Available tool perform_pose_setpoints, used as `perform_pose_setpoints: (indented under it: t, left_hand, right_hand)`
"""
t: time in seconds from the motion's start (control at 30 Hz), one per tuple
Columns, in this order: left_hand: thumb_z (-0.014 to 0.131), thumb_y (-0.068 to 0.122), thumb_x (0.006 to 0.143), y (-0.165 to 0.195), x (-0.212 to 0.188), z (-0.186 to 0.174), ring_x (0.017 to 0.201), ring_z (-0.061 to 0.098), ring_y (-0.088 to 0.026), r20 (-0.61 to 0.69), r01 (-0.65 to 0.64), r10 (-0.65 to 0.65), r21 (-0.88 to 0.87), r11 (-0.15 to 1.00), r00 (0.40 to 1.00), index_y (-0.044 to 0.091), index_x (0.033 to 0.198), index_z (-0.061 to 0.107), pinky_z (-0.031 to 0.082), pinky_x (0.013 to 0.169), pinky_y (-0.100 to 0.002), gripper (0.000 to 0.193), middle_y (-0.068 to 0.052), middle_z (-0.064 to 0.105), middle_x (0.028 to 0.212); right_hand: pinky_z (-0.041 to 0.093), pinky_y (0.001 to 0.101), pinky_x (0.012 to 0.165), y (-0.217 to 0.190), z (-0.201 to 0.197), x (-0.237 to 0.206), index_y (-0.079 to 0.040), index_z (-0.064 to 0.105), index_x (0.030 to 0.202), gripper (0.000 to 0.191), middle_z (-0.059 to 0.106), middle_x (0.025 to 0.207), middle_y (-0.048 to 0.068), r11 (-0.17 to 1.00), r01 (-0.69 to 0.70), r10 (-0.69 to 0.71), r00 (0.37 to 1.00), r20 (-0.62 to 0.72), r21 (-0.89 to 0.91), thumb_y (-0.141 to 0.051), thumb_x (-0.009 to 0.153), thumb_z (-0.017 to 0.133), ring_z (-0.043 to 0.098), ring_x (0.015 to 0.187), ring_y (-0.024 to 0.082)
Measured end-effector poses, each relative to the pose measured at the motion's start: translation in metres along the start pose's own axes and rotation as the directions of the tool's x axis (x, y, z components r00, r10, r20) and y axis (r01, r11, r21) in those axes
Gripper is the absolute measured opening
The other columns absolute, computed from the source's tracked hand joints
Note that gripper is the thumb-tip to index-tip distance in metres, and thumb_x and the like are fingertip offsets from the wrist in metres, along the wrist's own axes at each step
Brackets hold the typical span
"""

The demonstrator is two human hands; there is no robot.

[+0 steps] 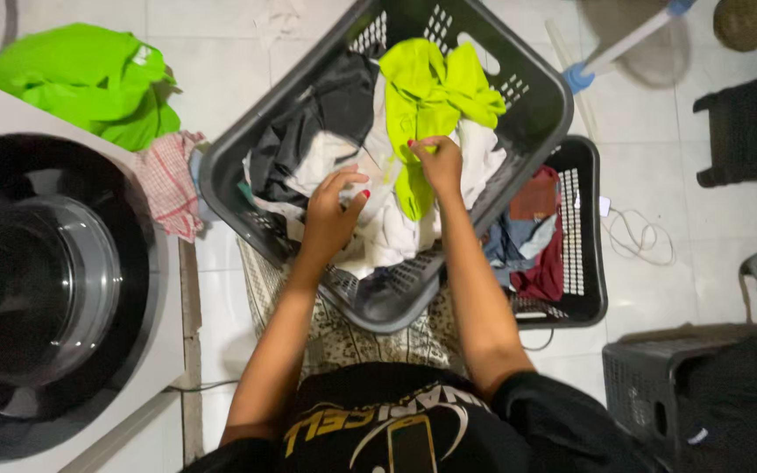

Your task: The person sits on the floor in front of a laundry basket and folds clothes one at a time, including a pink shirt, jeans, a blue garment, a green shirt, and white clothing, placing each folded item aside. The episode ends while more clothes remain in the basket.

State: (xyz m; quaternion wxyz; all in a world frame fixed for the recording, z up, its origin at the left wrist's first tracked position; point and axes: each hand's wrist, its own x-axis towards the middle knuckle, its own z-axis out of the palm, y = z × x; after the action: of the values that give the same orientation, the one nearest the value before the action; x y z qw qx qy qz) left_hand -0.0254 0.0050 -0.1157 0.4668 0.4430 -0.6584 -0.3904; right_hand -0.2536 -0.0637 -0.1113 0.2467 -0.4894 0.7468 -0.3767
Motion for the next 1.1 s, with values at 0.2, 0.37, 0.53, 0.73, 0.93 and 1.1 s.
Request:
perform_pose_setpoints:
  t: [0.2,0.37,0.53,0.73,0.93,1.1]
  left_hand:
    - [0.055,0.035,0.098,-0.019,0.04,0.01,0.109,0.066,-0.023,0.278,0.662,-0.672,-0.621,0.419,0.686,0.02,0.131,0.048,0.055,0.084,-0.041,0.036,-0.007,0.062,0.126]
    - [0.071,0.013,0.093,0.008,0.083,0.047,0.121,0.062,-0.02,0.56,0.584,-0.173,-0.748,0.316,0.811,0.009,0.137,0.055,0.055,0.099,-0.038,0.046,-0.007,0.062,0.132]
    - [0.07,0.02,0.1,0.066,0.129,-0.005,0.119,0.065,-0.021,0.282,0.31,-0.133,-0.893,0.326,0.95,-0.001,0.137,0.058,0.052,0.104,-0.038,0.045,-0.01,0.067,0.13]
    - [0.069,0.019,0.103,0.087,0.133,-0.045,0.114,0.061,-0.013,0.246,0.196,-0.059,-0.581,0.79,0.968,0.0,0.135,0.062,0.047,0.104,-0.031,0.038,-0.003,0.068,0.125]
    - [0.072,0.0,0.077,0.082,0.146,-0.048,0.118,0.061,-0.018,0.336,-0.157,0.212,-0.182,0.971,0.918,0.0,0.132,0.06,0.047,0.104,-0.035,0.056,-0.009,0.066,0.126]
    - [0.079,-0.002,0.083,0.115,0.178,-0.085,0.111,0.06,-0.027,-0.248,-0.402,0.36,-0.142,0.905,0.899,0.002,0.109,0.056,0.053,0.103,-0.04,0.035,-0.014,0.056,0.113]
  right_hand:
    - [0.046,0.0299,0.059,-0.026,-0.033,-0.105,-0.001,0.069,0.087,0.024,0.067,0.076,0.0,0.94,-0.145,-0.039,0.853,0.521,0.308,-0.016,0.076,0.085,0.059,0.068,0.011]
    - [0.041,0.0321,0.056,-0.011,-0.065,-0.15,0.007,0.058,0.074,0.044,0.053,0.067,0.01,0.879,0.459,-0.334,0.405,0.851,0.126,-0.019,0.082,0.092,0.049,0.062,0.019]
    - [0.053,0.0273,0.086,0.001,-0.102,-0.129,-0.003,0.062,0.104,0.026,0.068,0.101,0.005,0.88,0.208,-0.45,0.652,0.61,0.427,-0.009,0.086,0.08,0.062,0.095,0.013]
    - [0.054,0.0296,0.086,-0.014,-0.131,-0.066,0.001,0.063,0.124,0.03,0.075,0.114,0.012,0.828,0.26,-0.25,0.964,-0.088,0.497,-0.024,0.107,0.062,0.071,0.101,0.02]
    - [0.056,0.0251,0.083,-0.08,-0.085,0.003,0.0,0.05,0.137,0.052,0.067,0.124,0.013,0.68,0.639,-0.707,0.702,0.091,0.36,-0.007,0.091,0.073,0.069,0.105,0.016]
    - [0.063,0.0283,0.079,-0.148,-0.112,0.049,0.004,0.064,0.118,0.016,0.072,0.102,0.004,0.579,0.509,-0.531,0.828,-0.179,0.637,0.009,0.103,0.06,0.072,0.093,0.015]
